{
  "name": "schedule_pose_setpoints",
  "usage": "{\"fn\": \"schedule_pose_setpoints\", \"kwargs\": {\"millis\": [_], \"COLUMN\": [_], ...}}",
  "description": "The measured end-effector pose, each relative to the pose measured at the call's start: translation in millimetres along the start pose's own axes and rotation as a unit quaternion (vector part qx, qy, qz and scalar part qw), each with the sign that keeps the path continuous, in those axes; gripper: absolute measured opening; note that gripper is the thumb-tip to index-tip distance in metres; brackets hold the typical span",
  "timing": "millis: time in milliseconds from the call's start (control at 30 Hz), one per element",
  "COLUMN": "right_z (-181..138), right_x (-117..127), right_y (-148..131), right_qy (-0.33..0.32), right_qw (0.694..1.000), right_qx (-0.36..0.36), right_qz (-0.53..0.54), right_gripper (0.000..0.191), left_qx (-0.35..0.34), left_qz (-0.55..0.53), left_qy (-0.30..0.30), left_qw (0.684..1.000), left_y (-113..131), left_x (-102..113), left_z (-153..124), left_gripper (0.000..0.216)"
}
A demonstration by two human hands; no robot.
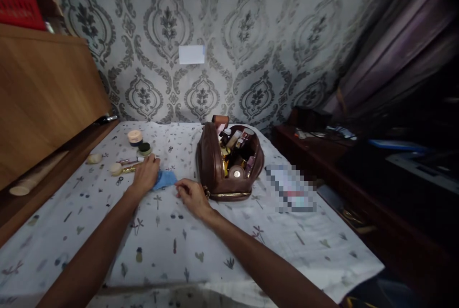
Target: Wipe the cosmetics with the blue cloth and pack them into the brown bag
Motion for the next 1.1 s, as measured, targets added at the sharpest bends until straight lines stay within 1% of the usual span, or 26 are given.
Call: {"fn": "schedule_pose_setpoints", "kwargs": {"millis": [67, 167, 233, 333, 467, 533, 667, 767, 867, 967, 1033, 1100], "right_z": [-3.6, -7.7, -9.2, -10.2, -11.5, -12.2, -12.4, -11.6, -11.2, -11.0, -10.4, -9.1], "right_x": [0.9, 1.9, 2.4, 2.6, 2.6, 2.9, 5.5, 9.6, 15.7, 19.6, 19.8, 18.8], "right_y": [-1.6, -1.7, -0.9, -0.4, -1.3, -3.4, -10.8, -12.6, -11.2, -8.4, -6.5, -5.2], "right_qy": [0.005, 0.01, 0.01, 0.007, 0.005, 0.003, 0.002, 0.015, 0.044, 0.061, 0.055, 0.044], "right_qw": [1.0, 1.0, 1.0, 1.0, 1.0, 0.999, 0.996, 0.994, 0.995, 0.995, 0.996, 0.997], "right_qx": [0.004, 0.004, 0.001, 0.004, 0.02, 0.033, 0.071, 0.077, 0.067, 0.048, 0.035, 0.03], "right_qz": [-0.003, 0.002, 0.01, 0.009, -0.016, -0.029, -0.061, -0.073, -0.066, -0.064, -0.063, -0.053], "right_gripper": [0.026, 0.027, 0.028, 0.027, 0.026, 0.026, 0.027, 0.031, 0.042, 0.05, 0.05, 0.047], "left_qx": [-0.019, -0.048, -0.053, -0.055, -0.065, -0.074, -0.108, -0.138, -0.168, -0.203, -0.222, -0.231], "left_qz": [-0.003, -0.043, -0.064, -0.08, -0.106, -0.132, -0.143, -0.141, -0.168, -0.221, -0.261, -0.296], "left_qy": [0.002, 0.013, 0.035, 0.069, 0.046, 0.04, 0.042, 0.062, 0.087, 0.091, 0.097, 0.117], "left_qw": [1.0, 0.998, 0.996, 0.993, 0.991, 0.988, 0.983, 0.978, 0.967, 0.95, 0.934, 0.919], "left_y": [1.7, 5.8, 6.5, 5.9, 5.0, 6.4, 16.5, 26.9, 37.3, 48.9, 55.8, 60.3], "left_x": [-0.4, -1.9, -2.2, -3.3, -9.7, -9.1, -6.7, -5.4, -0.8, 6.5, 13.3, 20.8], "left_z": [-0.9, -0.8, 0.2, 1.6, 2.5, 1.7, -1.7, -4.9, -9.2, -15.1, -19.4, -23.0], "left_gripper": [0.031, 0.029, 0.03, 0.026, 0.025, 0.025, 0.025, 0.03, 0.036, 0.037, 0.034, 0.03]}}
Point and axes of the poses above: each hand's wrist, its own z-axis towards the middle knuckle, its own x-axis out of the back of the hand, y = z × x, the point moved 7 cm from there along z, towards the middle knuckle, and after that the axes turned 3 degrees about x, right-handed, at the moved point
